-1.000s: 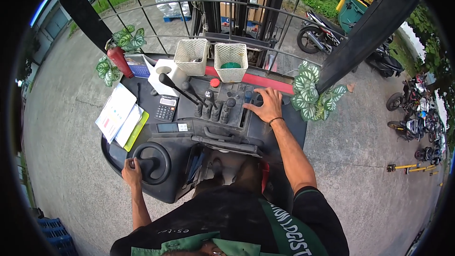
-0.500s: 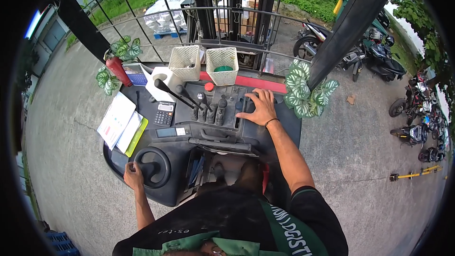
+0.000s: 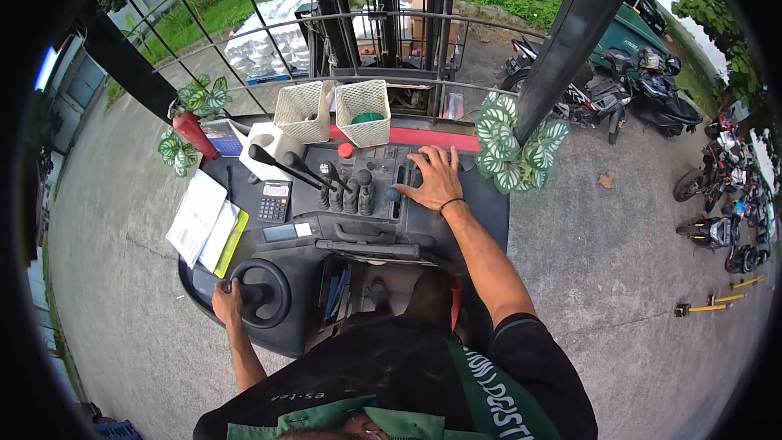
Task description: Manually stack plastic crates and then operate a reach truck to maneuver through a loading yard.
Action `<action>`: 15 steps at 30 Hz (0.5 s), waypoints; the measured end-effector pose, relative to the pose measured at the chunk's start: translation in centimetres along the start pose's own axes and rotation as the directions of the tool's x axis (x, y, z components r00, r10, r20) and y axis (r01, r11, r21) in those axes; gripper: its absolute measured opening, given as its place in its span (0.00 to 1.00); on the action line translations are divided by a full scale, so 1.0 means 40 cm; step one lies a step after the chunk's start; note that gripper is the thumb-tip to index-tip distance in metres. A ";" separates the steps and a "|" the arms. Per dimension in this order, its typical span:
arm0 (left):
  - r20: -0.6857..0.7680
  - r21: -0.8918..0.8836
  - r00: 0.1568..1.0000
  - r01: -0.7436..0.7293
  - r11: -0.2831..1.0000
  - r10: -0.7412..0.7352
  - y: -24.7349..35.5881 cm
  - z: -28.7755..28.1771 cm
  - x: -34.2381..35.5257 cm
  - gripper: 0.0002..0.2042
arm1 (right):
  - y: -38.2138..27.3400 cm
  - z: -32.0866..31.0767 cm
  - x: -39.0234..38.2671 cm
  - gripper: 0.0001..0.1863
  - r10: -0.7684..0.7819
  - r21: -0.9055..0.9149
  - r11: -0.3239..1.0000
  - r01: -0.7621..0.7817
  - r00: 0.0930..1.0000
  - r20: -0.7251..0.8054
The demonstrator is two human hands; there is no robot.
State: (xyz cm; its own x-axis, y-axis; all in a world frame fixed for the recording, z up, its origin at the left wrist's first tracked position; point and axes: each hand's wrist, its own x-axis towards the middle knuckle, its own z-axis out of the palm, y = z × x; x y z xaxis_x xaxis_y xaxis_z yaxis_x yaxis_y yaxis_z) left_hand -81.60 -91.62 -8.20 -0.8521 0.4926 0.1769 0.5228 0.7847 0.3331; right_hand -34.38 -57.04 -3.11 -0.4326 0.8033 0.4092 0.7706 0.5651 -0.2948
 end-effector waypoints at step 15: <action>-0.032 -0.926 0.837 -0.231 0.300 0.547 0.694 -0.100 0.029 0.37 | 0.045 -0.023 0.007 0.36 0.018 0.007 1.000 -0.018 1.000 -0.003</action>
State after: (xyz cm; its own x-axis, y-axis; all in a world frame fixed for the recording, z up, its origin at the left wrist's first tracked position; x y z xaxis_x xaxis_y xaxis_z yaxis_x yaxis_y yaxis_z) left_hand -68.17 -70.78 4.94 -0.4280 0.8292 0.3595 0.3301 -0.2269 0.9163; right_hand -32.68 -55.97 -2.74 -0.4173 0.8130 0.4060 0.7751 0.5517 -0.3080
